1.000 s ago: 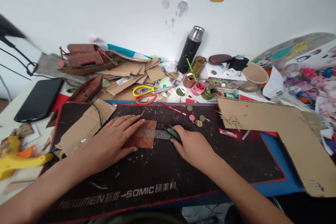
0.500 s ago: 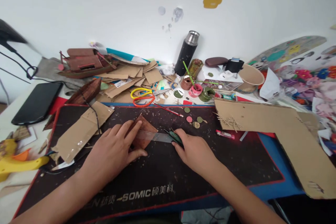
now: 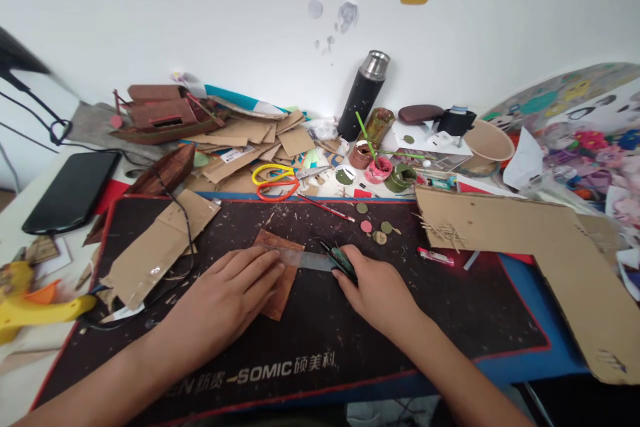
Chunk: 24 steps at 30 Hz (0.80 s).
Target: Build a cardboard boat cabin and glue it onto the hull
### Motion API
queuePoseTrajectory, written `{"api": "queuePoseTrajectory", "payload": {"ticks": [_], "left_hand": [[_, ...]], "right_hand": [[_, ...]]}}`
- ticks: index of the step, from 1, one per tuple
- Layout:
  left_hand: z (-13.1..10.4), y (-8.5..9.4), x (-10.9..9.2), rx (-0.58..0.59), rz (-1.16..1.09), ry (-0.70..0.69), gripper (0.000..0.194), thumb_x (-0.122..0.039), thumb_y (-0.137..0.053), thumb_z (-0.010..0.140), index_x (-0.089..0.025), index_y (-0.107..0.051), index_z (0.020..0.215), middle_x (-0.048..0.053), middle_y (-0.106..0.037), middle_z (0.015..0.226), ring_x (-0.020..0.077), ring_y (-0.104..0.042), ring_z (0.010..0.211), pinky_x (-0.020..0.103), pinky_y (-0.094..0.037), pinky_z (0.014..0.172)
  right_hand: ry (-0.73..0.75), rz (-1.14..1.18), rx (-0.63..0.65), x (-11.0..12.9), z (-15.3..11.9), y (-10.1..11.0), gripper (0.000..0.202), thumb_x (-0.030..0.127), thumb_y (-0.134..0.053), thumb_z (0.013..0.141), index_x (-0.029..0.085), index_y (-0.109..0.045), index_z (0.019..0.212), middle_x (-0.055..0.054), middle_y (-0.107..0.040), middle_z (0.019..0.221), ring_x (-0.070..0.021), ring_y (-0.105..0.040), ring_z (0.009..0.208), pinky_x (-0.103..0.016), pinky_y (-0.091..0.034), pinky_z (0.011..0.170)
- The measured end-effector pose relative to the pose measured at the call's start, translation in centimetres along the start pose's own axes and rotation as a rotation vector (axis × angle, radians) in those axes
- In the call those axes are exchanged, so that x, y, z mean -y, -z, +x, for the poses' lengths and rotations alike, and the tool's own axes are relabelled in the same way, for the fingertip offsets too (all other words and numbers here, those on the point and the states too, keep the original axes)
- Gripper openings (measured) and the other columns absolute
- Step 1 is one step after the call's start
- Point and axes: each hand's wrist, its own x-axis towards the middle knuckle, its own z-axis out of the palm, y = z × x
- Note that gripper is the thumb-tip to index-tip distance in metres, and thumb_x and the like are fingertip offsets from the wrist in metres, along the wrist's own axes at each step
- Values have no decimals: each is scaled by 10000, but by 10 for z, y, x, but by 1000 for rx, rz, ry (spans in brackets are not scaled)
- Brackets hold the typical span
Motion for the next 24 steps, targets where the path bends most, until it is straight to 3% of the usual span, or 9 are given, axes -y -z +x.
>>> {"api": "queuePoseTrajectory", "payload": {"ticks": [7,15,24], "left_hand": [[-1,-12,4,18,68,-85,438,-161,-400,1087,-152,-699,1406,137,-737,1408,301,-644,1315,450,-492,1104],[-2,-16,0,-15,34,-15,439,-209,-409,1108,-157,-665,1460,138,-740,1407,285,-643,1329,436,-493,1094],[2,-12,-1,-28,35,-2,415,-200,-425,1106,-117,-700,1405,137,-740,1410,283,-639,1327,426,-473,1153]], "right_hand": [[-48,-23,71,8,-2,6,239,313,-538,1029,187,-622,1214,-92,-815,873,-265,-756,661,-317,-303,570],[-38,-53,168,14,-6,10,292,310,-572,1027,178,-617,1285,-99,-823,886,-277,-760,652,-319,-318,556],[-17,36,56,13,-15,-1,282,328,-551,1018,180,-634,1243,-69,-799,790,-243,-727,561,-307,-354,524]]}}
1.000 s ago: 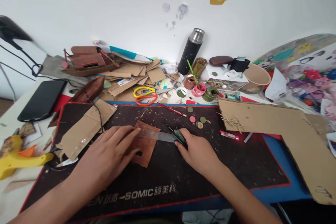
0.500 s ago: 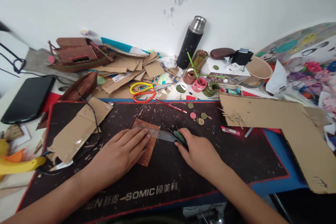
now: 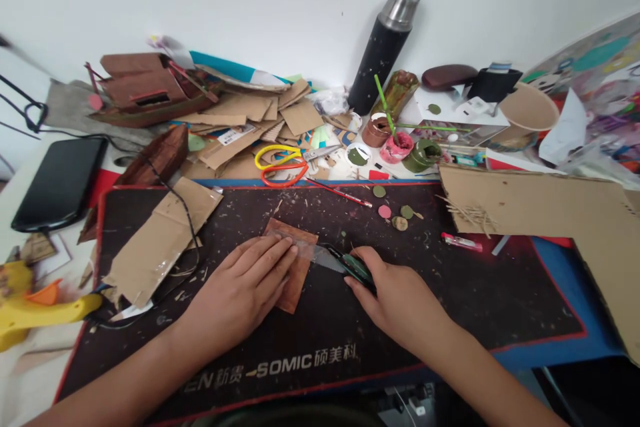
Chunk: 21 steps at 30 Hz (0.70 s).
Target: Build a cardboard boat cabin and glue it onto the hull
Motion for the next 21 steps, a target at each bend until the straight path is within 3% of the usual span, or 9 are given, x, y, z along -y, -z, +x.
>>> {"api": "queuePoseTrajectory", "payload": {"ticks": [9,16,21], "left_hand": [[-6,-4,-1,47,-59,39,471,-197,-474,1079,-163,-619,1526,136,-696,1485,291,-592,1420,439,-470,1199],[-1,-1,-1,37,-36,33,407,-207,-468,1088,-121,-687,1419,154,-726,1428,299,-627,1347,443,-470,1154],[-1,-4,-4,58,-36,78,409,-223,-476,1083,-181,-684,1433,132,-729,1428,300,-625,1356,460,-467,1151]], "right_hand": [[-77,97,-19,-1,-4,-2,270,364,-547,1039,210,-641,1239,-43,-811,788,-256,-765,595,-314,-434,533],[-92,126,-11,1,-5,-2,272,357,-545,1043,205,-644,1246,-56,-825,839,-275,-776,610,-333,-463,553],[-93,101,-10,2,-4,-2,252,348,-547,1038,211,-640,1229,-57,-827,855,-270,-773,611,-325,-432,545]]}}
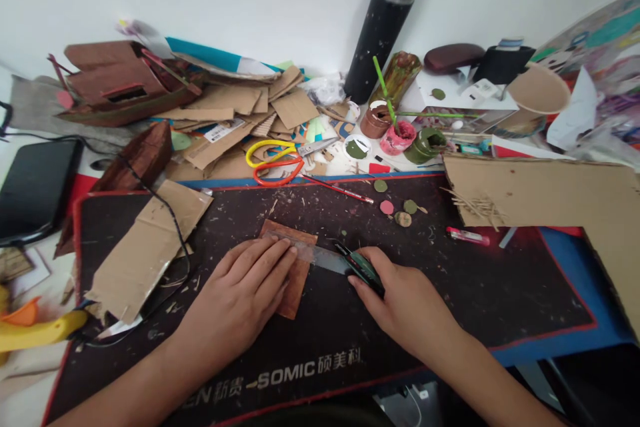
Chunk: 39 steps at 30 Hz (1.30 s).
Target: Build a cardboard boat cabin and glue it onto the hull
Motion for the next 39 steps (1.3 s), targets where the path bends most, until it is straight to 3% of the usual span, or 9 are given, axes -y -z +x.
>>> {"api": "queuePoseTrajectory", "payload": {"ticks": [4,8,11,19,25,39], "left_hand": [[-1,3,6,27,-51,-1,432,-324,-523,1082,-178,-656,1466,138,-715,1444,313,-629,1344,465,-471,1150],[-1,10,17,65,-138,-56,690,-558,-639,1014,-170,-544,1578,150,-689,1472,339,-606,1363,484,-488,1151],[-2,10,17,62,-135,-59,756,-605,-658,995,-171,-515,1597,153,-694,1459,339,-611,1352,489,-499,1135],[-4,-3,-5,5,-45,10,682,-584,-590,1045,-100,-568,1525,193,-677,1480,374,-591,1387,507,-497,1143],[-6,-4,-2,20,-111,43,721,-576,-659,1010,-117,-532,1552,191,-632,1529,374,-554,1429,509,-497,1160],[-4,-5,-3,51,-118,56,785,-572,-659,1005,-122,-471,1620,194,-585,1572,387,-509,1458,528,-480,1166]], "right_hand": [[5,0,14,-1,1,2,219,340,-555,1025,215,-637,1186,-46,-813,817,-249,-759,606,-310,-410,545],[3,-10,36,-2,4,4,208,341,-557,1020,219,-641,1166,-42,-796,772,-245,-754,616,-297,-398,548],[4,-25,26,-3,6,4,231,341,-562,1016,211,-644,1189,-45,-790,753,-251,-743,592,-300,-365,528],[45,-94,46,-6,9,7,232,334,-550,1022,207,-648,1190,-62,-793,770,-262,-741,603,-316,-353,525],[82,-171,22,-9,13,11,218,329,-579,1025,207,-650,1192,-75,-818,841,-262,-757,622,-321,-382,530],[127,-200,-51,-16,18,13,193,332,-602,1031,204,-643,1170,-56,-804,782,-275,-767,604,-313,-399,510]]}}
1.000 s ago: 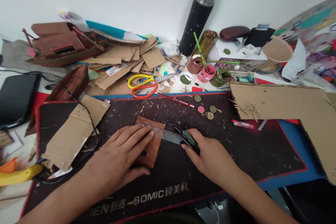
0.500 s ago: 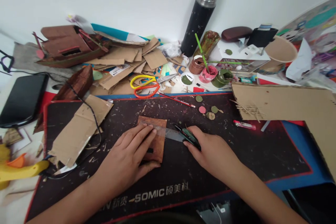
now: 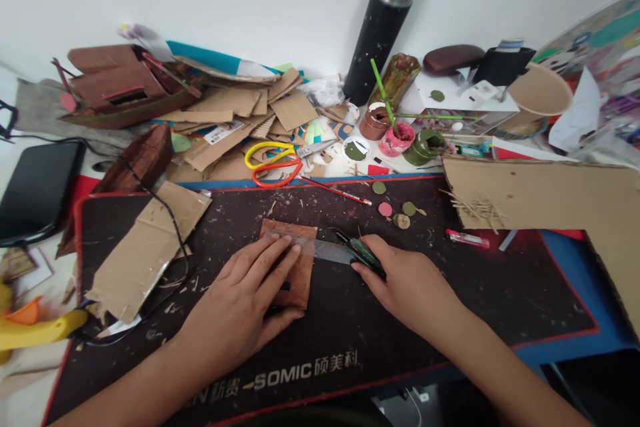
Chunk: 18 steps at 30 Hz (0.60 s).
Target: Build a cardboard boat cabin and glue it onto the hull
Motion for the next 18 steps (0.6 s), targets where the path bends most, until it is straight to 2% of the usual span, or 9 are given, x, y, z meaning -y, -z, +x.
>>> {"api": "queuePoseTrajectory", "payload": {"ticks": [4,7,9,18], "left_hand": [[1,1,0,-9,-19,6,731,-587,-610,1031,-139,-502,1598,180,-606,1541,377,-511,1433,532,-470,1162],[4,1,0,-36,-15,26,539,-406,-566,1079,-150,-552,1554,158,-634,1501,347,-525,1408,503,-470,1151],[5,1,-1,-44,-12,40,489,-325,-554,1079,-155,-568,1537,152,-641,1489,338,-536,1394,496,-473,1141],[6,1,-2,-30,40,17,528,-335,-547,1075,-143,-519,1566,158,-621,1526,347,-515,1419,503,-457,1145]], "right_hand": [[-5,18,17,-1,1,1,189,325,-613,1030,202,-644,1170,-61,-814,812,-289,-776,611,-324,-417,515],[-9,15,13,-1,1,0,193,333,-620,1028,200,-647,1165,-64,-815,815,-295,-773,602,-328,-410,507],[-11,12,7,-1,1,-1,192,336,-621,1028,200,-649,1161,-62,-810,799,-292,-769,597,-326,-402,505],[-32,5,10,-1,1,1,176,331,-625,1024,205,-660,1142,-55,-798,778,-265,-753,599,-313,-398,518]]}}
